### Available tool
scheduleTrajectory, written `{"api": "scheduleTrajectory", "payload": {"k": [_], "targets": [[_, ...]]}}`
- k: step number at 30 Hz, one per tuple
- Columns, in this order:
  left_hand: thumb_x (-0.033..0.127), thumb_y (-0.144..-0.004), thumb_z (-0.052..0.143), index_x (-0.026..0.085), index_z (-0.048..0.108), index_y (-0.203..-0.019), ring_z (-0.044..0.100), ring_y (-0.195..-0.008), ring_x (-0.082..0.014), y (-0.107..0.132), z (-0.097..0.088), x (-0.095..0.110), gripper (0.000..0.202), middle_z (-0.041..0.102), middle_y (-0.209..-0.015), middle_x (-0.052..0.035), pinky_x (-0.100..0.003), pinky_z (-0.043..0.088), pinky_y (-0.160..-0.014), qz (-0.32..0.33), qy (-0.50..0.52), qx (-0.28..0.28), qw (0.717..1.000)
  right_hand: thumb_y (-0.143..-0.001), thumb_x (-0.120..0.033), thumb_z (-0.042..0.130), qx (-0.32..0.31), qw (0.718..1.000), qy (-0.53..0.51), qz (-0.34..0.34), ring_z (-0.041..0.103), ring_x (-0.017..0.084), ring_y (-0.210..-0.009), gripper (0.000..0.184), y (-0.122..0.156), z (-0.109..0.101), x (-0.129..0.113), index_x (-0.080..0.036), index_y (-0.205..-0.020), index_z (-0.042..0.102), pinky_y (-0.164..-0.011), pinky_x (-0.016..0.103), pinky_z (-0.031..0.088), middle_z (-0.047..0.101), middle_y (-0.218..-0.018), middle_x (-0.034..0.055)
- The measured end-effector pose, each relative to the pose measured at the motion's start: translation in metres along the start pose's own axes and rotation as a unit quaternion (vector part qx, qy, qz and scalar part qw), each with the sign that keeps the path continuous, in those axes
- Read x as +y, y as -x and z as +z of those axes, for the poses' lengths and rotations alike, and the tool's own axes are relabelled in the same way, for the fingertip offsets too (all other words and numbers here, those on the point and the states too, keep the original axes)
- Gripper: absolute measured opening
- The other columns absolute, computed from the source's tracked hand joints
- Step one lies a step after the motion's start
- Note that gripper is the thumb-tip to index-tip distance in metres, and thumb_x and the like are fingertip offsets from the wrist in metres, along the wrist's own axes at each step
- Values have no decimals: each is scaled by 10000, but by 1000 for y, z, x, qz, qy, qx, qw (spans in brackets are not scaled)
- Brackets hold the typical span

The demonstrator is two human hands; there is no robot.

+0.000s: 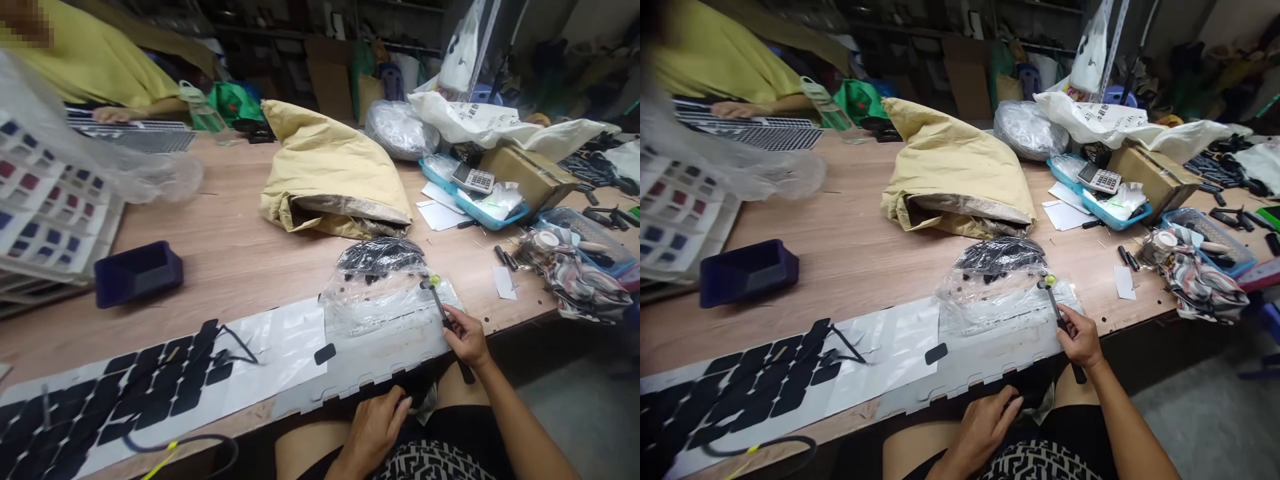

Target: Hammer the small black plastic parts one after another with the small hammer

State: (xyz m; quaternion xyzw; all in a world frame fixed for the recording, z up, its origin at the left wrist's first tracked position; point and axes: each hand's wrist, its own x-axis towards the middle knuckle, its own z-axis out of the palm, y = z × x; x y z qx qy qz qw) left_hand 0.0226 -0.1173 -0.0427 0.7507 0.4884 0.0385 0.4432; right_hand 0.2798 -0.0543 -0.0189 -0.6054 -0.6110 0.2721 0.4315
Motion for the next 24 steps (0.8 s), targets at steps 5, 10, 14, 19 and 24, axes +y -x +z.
{"api": "scheduleTrajectory", "payload": {"k": [5, 10, 14, 19, 24], "targets": [[369, -926, 449, 256, 597, -1302, 675, -1047, -282, -10, 4, -18, 420, 727, -1113, -110, -374, 489, -859, -54, -35, -59, 996, -757, -230, 624, -9, 999, -29, 25, 404, 75, -497, 485, 0, -1, 1, -136, -1231, 666, -435, 205, 345, 581, -737, -12], [413, -878, 536, 242, 717, -1103, 624, -652, -166, -3, -52, 20, 336, 707, -737, -5, -253, 445, -616, 91, 141, -94, 981, -761, -248, 627, 5, 999, -38, 33, 407, 71, -499, 497, 0, -1, 3, -125, -1242, 650, -442, 202, 347, 604, -737, -11], [445, -901, 482, 197, 727, -998, 576, -607, -161, -37, -105, 36, 362, 689, -722, -23, -265, 426, -576, 82, 153, 123, 977, -751, -249, 630, 15, 998, -46, 31, 416, 69, -498, 505, 0, 0, 4, -120, -1239, 650, -446, 200, 350, 602, -729, -14], [320, -876, 477, 161, 731, -976, 648, -829, -242, -110, -142, 23, 316, 713, -894, -110, -330, 469, -742, -69, -8, 361, 930, -743, -249, 632, 13, 998, -60, 25, 429, 78, -511, 498, -2, 0, 9, -114, -1221, 659, -458, 202, 364, 578, -698, -20], [383, -854, 520, 188, 750, -967, 669, -933, -317, -147, -151, 19, 322, 730, -991, -162, -385, 471, -768, -194, -34, 353, 915, -741, -241, 631, -4, 998, -65, 17, 393, 68, -485, 499, -4, -3, 10, -120, -1224, 656, -438, 196, 338, 556, -695, -30]]}}
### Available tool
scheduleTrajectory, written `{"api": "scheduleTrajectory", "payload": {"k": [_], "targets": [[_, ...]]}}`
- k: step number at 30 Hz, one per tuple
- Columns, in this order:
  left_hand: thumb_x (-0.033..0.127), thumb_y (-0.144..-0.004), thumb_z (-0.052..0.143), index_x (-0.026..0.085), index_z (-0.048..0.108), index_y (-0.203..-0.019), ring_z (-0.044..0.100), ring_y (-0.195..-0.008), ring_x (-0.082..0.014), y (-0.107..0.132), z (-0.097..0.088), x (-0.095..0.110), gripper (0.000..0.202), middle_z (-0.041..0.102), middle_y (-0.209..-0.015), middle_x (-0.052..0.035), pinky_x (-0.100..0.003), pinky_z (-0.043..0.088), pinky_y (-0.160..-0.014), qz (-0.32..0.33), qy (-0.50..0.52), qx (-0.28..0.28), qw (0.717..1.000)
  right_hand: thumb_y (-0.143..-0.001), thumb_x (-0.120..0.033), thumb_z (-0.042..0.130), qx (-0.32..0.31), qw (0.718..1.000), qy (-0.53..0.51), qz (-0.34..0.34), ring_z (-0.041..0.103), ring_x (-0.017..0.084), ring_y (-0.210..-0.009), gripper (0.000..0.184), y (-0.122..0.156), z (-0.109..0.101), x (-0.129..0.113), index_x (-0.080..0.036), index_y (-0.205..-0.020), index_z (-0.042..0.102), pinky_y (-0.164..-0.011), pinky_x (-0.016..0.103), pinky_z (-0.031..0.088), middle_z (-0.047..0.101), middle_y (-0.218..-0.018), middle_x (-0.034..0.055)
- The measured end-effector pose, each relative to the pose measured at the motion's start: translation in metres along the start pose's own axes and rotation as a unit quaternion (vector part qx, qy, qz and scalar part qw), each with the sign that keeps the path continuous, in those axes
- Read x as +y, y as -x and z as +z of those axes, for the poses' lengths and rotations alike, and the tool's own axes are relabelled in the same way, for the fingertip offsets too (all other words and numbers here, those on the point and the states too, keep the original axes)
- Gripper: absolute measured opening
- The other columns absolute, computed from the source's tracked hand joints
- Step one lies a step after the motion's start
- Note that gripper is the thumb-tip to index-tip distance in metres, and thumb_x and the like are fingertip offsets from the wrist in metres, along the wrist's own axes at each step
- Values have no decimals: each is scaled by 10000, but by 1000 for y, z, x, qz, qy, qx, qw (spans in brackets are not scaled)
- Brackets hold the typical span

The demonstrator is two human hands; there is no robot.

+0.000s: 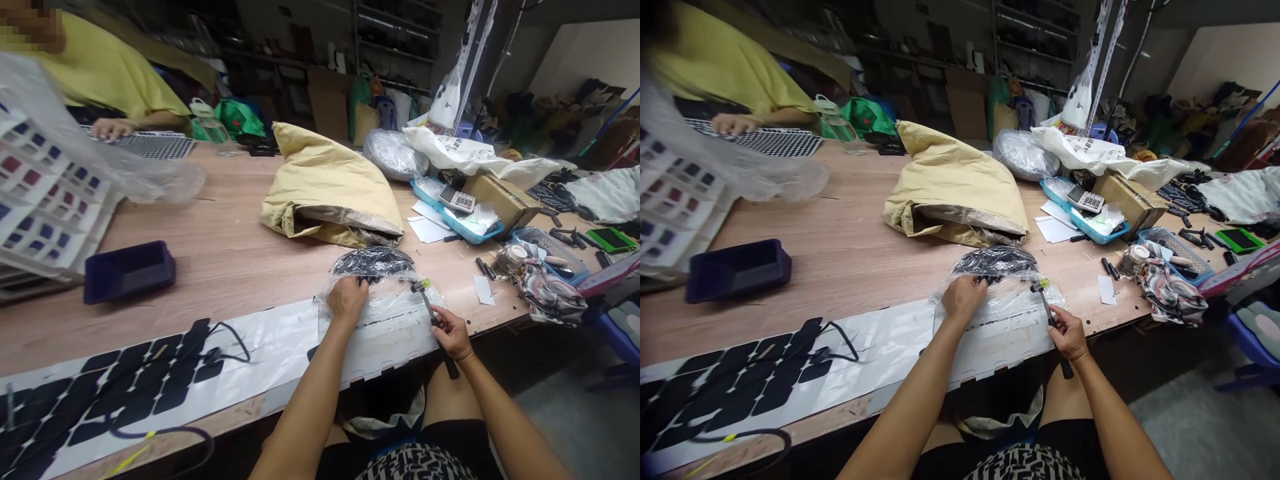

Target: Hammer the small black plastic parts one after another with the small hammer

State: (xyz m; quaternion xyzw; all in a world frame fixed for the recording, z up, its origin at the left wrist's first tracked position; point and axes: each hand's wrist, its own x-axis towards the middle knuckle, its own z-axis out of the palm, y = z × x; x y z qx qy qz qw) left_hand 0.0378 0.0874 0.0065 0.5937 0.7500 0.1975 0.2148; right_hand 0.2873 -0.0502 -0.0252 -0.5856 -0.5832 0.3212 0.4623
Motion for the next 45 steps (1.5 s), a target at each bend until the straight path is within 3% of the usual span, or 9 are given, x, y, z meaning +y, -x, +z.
{"api": "scheduleTrajectory", "payload": {"k": [4, 7, 12, 17, 25, 28, 31, 39, 45], "targets": [[416, -815, 565, 210, 748, -938, 665, -945, -337, -3, -2, 5, 303, 735, -989, -152, -393, 459, -749, -24, -2, -16, 1000, -748, -230, 620, -9, 1000, -6, 0, 414, 75, -497, 500, 0, -2, -1, -122, -1235, 649, -444, 200, 342, 571, -716, -19], [397, -786, 590, 211, 721, -960, 651, -928, -316, 10, -12, 2, 287, 724, -991, -119, -363, 447, -713, -12, -3, 0, 1000, -746, -226, 620, -12, 1000, -13, -2, 421, 78, -499, 499, 0, -2, -2, -123, -1233, 651, -450, 201, 349, 570, -709, -20], [305, -774, 600, 228, 671, -864, 604, -790, -206, 56, -11, -14, 138, 654, -868, -27, -289, 405, -628, 166, 20, -60, 984, -752, -220, 622, -11, 1000, -5, -5, 418, 78, -506, 490, 1, -2, -2, -130, -1232, 653, -453, 202, 352, 572, -713, -18], [238, -791, 629, 215, 681, -912, 565, -887, -216, 77, 19, -32, 133, 627, -871, -32, -327, 431, -799, 268, 78, -57, 958, -760, -226, 618, -23, 1000, 6, -9, 404, 76, -503, 488, 0, -3, -2, -127, -1237, 653, -450, 203, 348, 566, -720, -13], [317, -763, 744, 243, 730, -935, 548, -888, -213, 67, 30, -41, 188, 621, -854, -23, -327, 420, -806, 264, 128, -66, 954, -784, -213, 619, -11, 992, 91, -82, 433, 84, -478, 478, 12, -1, -17, -165, -1259, 652, -428, 213, 409, 603, -768, 8], [316, -755, 761, 247, 740, -931, 547, -888, -208, 67, 31, -40, 190, 626, -856, -20, -326, 418, -808, 249, 144, -75, 955, -819, -202, 621, -24, 984, 118, -132, 605, 156, -643, 487, 27, 3, -34, -175, -1306, 623, -554, 255, 530, 686, -903, 67], [312, -760, 761, 252, 747, -930, 547, -892, -204, 67, 32, -40, 181, 626, -860, -20, -327, 415, -815, 245, 150, -76, 955, -859, -175, 583, -58, 979, 120, -151, 673, 199, -798, 477, 39, 10, -49, -185, -1336, 602, -697, 299, 587, 705, -1089, 110], [241, -763, 744, 248, 760, -891, 542, -866, -195, 67, 30, -37, 130, 634, -835, -16, -323, 408, -800, 233, 155, -74, 957, -858, -96, 545, -99, 966, 125, -206, 680, 239, -1048, 562, 48, 25, -56, -224, -1404, 535, -921, 356, 571, 700, -1158, 98], [226, -764, 732, 272, 765, -836, 523, -837, -191, 68, 29, -36, 92, 622, -804, -10, -321, 398, -782, 228, 158, -73, 958, -865, -110, 531, -111, 967, 142, -177, 691, 237, -1015, 527, 46, 30, -56, -218, -1380, 561, -892, 353, 586, 709, -1124, 95]]}}
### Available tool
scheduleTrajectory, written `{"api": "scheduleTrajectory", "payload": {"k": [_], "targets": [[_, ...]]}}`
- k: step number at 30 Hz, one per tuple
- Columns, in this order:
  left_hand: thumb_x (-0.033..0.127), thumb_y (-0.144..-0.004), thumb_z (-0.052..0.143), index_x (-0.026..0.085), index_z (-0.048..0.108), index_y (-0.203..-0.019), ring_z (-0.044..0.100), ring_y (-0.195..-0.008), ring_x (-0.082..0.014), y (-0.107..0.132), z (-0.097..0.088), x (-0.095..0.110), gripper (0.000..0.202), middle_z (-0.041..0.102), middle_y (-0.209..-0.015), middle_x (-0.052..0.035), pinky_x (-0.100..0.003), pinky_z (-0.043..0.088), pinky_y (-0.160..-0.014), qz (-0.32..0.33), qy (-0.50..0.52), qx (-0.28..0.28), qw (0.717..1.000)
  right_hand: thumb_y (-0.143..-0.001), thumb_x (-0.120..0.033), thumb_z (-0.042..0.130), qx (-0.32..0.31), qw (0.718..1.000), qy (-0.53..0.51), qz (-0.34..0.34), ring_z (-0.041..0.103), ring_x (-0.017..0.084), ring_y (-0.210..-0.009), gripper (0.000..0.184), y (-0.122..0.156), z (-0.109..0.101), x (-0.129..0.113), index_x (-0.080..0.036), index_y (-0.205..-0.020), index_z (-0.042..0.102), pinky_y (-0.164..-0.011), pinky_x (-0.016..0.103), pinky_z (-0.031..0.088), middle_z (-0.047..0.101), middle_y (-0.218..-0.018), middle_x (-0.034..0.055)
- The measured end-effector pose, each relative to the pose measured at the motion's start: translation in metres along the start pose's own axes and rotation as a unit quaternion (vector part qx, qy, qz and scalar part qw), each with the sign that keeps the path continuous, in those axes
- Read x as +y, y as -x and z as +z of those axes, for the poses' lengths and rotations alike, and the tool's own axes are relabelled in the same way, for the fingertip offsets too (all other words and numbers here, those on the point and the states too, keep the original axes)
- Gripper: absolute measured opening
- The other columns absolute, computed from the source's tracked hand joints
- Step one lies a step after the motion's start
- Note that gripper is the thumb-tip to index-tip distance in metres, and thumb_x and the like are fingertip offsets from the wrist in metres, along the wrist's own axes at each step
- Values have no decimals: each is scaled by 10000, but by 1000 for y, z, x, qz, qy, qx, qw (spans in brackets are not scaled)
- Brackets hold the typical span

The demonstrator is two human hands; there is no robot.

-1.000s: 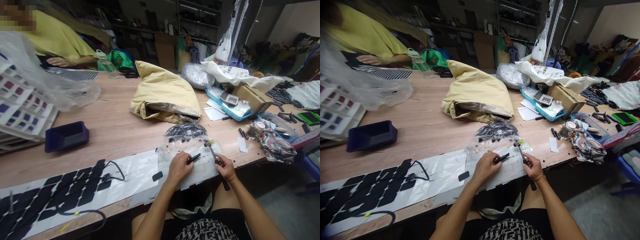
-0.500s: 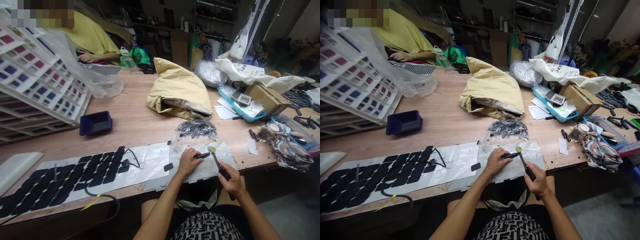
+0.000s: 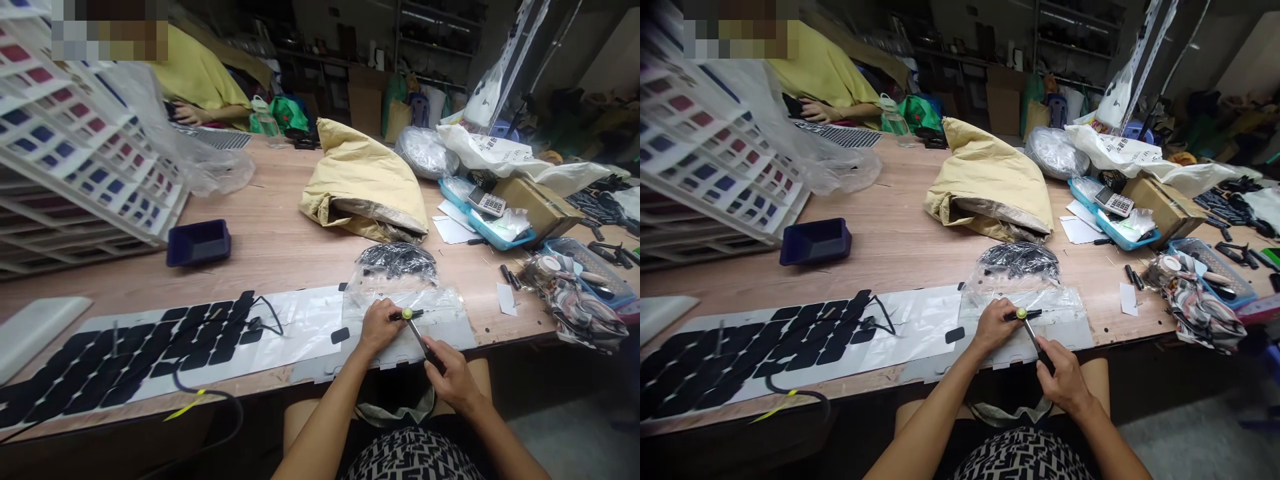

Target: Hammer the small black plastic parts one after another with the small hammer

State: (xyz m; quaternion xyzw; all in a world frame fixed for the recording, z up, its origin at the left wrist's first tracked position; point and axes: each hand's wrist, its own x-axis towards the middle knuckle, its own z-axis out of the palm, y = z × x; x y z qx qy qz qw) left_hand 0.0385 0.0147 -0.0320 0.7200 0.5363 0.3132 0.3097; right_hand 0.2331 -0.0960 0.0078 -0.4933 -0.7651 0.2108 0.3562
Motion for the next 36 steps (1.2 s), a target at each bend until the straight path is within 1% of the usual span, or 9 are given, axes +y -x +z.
{"api": "scheduleTrajectory", "payload": {"k": [10, 17, 20, 22, 25, 28, 30, 32, 36], "targets": [[263, -733, 773, 256, 769, -885, 535, -847, -188, 0, 3, -4, 152, 643, -816, -10, -318, 406, -784, 4, 16, 8, 1000, -871, -127, 527, 27, 999, 20, 11, 689, 243, -1027, 487, 5, -5, 7, -203, -1348, 591, -906, 359, 580, 713, -1124, 104], [265, -756, 728, 242, 759, -878, 541, -864, -206, 0, 1, -2, 128, 641, -814, -21, -340, 417, -805, 4, 12, -3, 1000, -865, -234, 592, 96, 987, 9, 130, 650, 169, -640, 500, -2, -17, 32, -143, -1357, 583, -574, 274, 581, 706, -943, 94], [278, -778, 701, 233, 747, -890, 546, -865, -212, -1, -5, 2, 128, 644, -832, -30, -351, 427, -810, 16, 20, -5, 1000, -857, -288, 615, 127, 979, -55, 149, 681, 203, -735, 448, -5, -18, 52, -126, -1274, 633, -607, 294, 590, 709, -1007, 120], [302, -796, 680, 227, 734, -911, 558, -886, -216, 4, -11, 7, 148, 648, -874, -46, -361, 442, -830, 42, 46, 8, 998, -874, -322, 604, 136, 967, -122, 180, 662, 177, -630, 443, -6, -17, 63, -129, -1272, 619, -539, 285, 575, 715, -964, 104], [343, -835, 636, 217, 722, -952, 584, -886, -219, 32, -20, 19, 192, 650, -902, -75, -355, 470, -811, 104, 81, 5, 991, -881, -342, 607, 144, 953, -175, 200, 599, 132, -500, 446, -6, -14, 69, -143, -1281, 600, -471, 270, 549, 705, -879, 63], [380, -880, 599, 239, 721, -1017, 622, -788, -198, 81, -18, 28, 231, 689, -839, -63, -324, 485, -745, 138, 90, -95, 982, -878, -338, 614, 140, 959, -168, 181, 627, 146, -554, 435, -3, -13, 71, -155, -1273, 614, -492, 267, 563, 708, -924, 80], [411, -899, 574, 269, 721, -1043, 647, -734, -189, 112, -10, 29, 251, 719, -825, -47, -314, 491, -726, 102, 70, -158, 980, -875, -330, 615, 140, 963, -156, 169, 653, 165, -607, 441, -1, -13, 72, -158, -1280, 619, -505, 263, 571, 712, -941, 92], [437, -910, 537, 292, 719, -1053, 657, -683, -187, 134, 3, 24, 273, 730, -797, -30, -309, 492, -694, 23, 29, -187, 982, -875, -317, 612, 140, 965, -149, 164, 668, 175, -642, 449, 1, -13, 73, -158, -1296, 613, -520, 262, 578, 714, -957, 96], [392, -919, 480, 294, 702, -1105, 704, -772, -219, 146, 26, -1, 305, 754, -844, -26, -318, 506, -738, -108, -57, -211, 970, -888, -306, 601, 133, 965, -158, 162, 668, 162, -631, 446, 2, -13, 76, -151, -1306, 598, -528, 261, 581, 713, -1027, 113]]}}
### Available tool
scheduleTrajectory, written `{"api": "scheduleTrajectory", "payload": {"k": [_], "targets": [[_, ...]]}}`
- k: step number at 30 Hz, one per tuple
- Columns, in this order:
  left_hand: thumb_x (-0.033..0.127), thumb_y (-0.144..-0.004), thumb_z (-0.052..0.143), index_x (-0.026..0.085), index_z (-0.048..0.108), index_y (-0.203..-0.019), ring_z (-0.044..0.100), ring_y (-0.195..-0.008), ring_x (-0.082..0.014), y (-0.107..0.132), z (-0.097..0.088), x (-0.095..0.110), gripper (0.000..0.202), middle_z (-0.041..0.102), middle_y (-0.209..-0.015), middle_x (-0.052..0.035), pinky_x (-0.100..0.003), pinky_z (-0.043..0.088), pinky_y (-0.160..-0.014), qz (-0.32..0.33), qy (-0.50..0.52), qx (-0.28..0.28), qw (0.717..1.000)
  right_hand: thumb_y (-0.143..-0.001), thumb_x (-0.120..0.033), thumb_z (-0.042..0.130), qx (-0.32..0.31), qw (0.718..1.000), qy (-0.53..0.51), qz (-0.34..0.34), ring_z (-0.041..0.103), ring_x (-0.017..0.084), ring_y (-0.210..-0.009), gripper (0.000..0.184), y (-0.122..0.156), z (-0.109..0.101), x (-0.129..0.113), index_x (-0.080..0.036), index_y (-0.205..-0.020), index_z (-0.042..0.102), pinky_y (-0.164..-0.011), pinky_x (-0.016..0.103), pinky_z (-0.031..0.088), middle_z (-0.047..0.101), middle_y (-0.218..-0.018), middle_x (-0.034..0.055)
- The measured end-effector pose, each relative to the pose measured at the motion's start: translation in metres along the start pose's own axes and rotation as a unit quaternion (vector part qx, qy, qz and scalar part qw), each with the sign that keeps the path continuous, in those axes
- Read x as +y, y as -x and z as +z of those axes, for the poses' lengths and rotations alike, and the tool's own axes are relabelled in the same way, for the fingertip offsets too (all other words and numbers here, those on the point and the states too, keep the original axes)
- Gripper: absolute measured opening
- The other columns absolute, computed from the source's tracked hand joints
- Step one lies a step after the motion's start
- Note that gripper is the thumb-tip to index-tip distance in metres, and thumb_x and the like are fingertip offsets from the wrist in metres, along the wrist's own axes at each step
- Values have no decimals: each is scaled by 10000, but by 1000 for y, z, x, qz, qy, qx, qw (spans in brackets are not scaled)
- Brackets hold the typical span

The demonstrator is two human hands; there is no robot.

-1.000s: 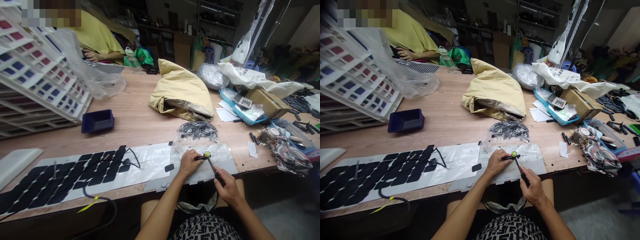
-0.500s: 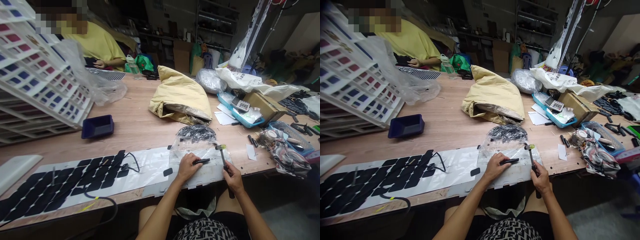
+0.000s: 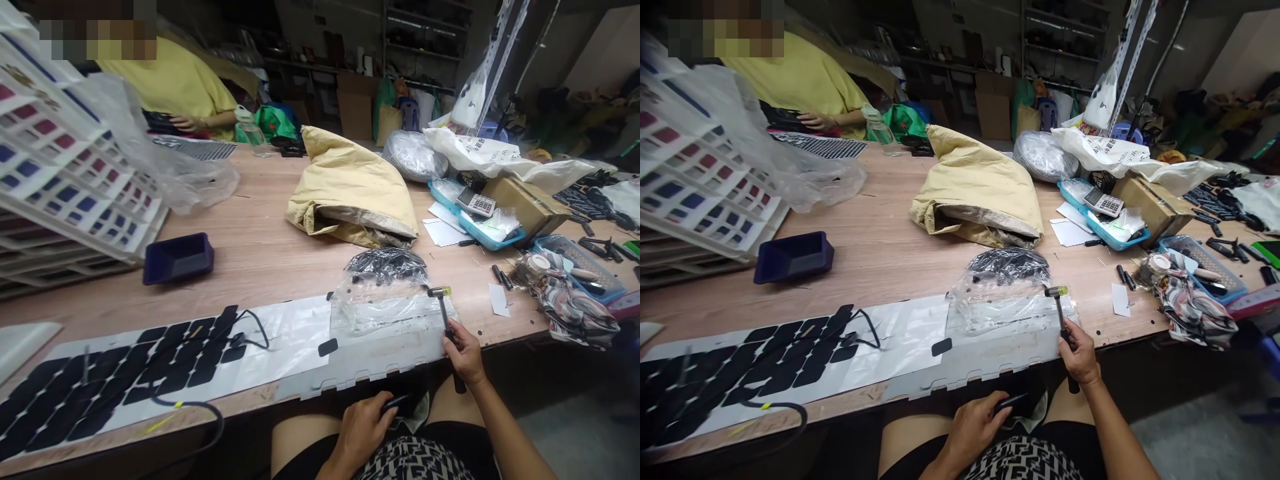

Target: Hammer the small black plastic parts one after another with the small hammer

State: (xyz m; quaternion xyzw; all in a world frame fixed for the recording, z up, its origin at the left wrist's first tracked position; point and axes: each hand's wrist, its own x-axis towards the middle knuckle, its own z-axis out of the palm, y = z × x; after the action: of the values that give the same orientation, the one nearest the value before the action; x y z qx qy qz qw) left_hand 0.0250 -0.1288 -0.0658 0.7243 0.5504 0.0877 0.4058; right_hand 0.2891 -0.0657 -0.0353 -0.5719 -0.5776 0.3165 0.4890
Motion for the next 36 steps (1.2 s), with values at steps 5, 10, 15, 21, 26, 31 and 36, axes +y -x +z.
{"api": "scheduleTrajectory", "payload": {"k": [5, 10, 15, 21, 26, 31, 36], "targets": [[317, -888, 501, 281, 695, -1178, 691, -1032, -283, -13, 5, -16, 351, 750, -1080, -76, -378, 495, -873, -52, -62, -42, 996, -892, -318, 597, -2, 1000, 3, 3, 656, 150, -596, 440, -1, 1, -2, -145, -1296, 595, -514, 257, 572, 716, -1041, 120], [342, -808, 613, 283, 732, -1088, 679, -735, -203, -8, -31, 23, 310, 735, -768, -2, -276, 468, -674, 39, 47, -126, 990, -893, -320, 585, -4, 1000, 9, -5, 633, 139, -573, 441, -1, 1, -5, -163, -1304, 594, -505, 250, 564, 715, -980, 93], [388, -884, 548, 218, 741, -969, 627, -761, -177, -57, -99, 55, 271, 718, -856, -38, -286, 488, -729, 123, 130, 93, 979, -893, -336, 581, -6, 1000, 2, 1, 601, 127, -525, 440, -1, 1, -6, -166, -1298, 595, -470, 246, 544, 708, -940, 69], [238, -905, 429, 153, 711, -1081, 630, -912, -263, -146, -156, 25, 343, 662, -1038, -148, -383, 498, -819, -78, -49, 354, 930, -891, -332, 583, -5, 1000, -14, 8, 596, 126, -507, 437, 0, 1, -4, -155, -1290, 593, -464, 255, 543, 704, -922, 73], [341, -841, 558, 218, 713, -1070, 642, -928, -310, -177, -169, 9, 303, 670, -1088, -140, -404, 491, -748, -183, -80, 295, 934, -884, -325, 593, 7, 1000, 1, -1, 599, 128, -510, 437, 2, 1, 3, -153, -1286, 595, -478, 260, 556, 704, -912, 77], [406, -838, 581, 238, 717, -957, 637, -888, -263, -168, -168, 9, 246, 658, -1054, -97, -342, 475, -701, -175, -86, 299, 934, -886, -313, 591, 6, 1000, -1, -2, 591, 128, -494, 435, 3, 1, 4, -159, -1292, 593, -468, 262, 551, 692, -870, 58], [328, -839, 601, 251, 699, -1001, 616, -896, -217, -121, -148, 16, 204, 631, -1011, -48, -286, 460, -680, -70, -79, 343, 933, -883, -297, 590, -2, 1000, -12, 1, 600, 127, -504, 439, 3, 2, 0, -165, -1302, 588, -482, 262, 559, 691, -882, 55]]}}
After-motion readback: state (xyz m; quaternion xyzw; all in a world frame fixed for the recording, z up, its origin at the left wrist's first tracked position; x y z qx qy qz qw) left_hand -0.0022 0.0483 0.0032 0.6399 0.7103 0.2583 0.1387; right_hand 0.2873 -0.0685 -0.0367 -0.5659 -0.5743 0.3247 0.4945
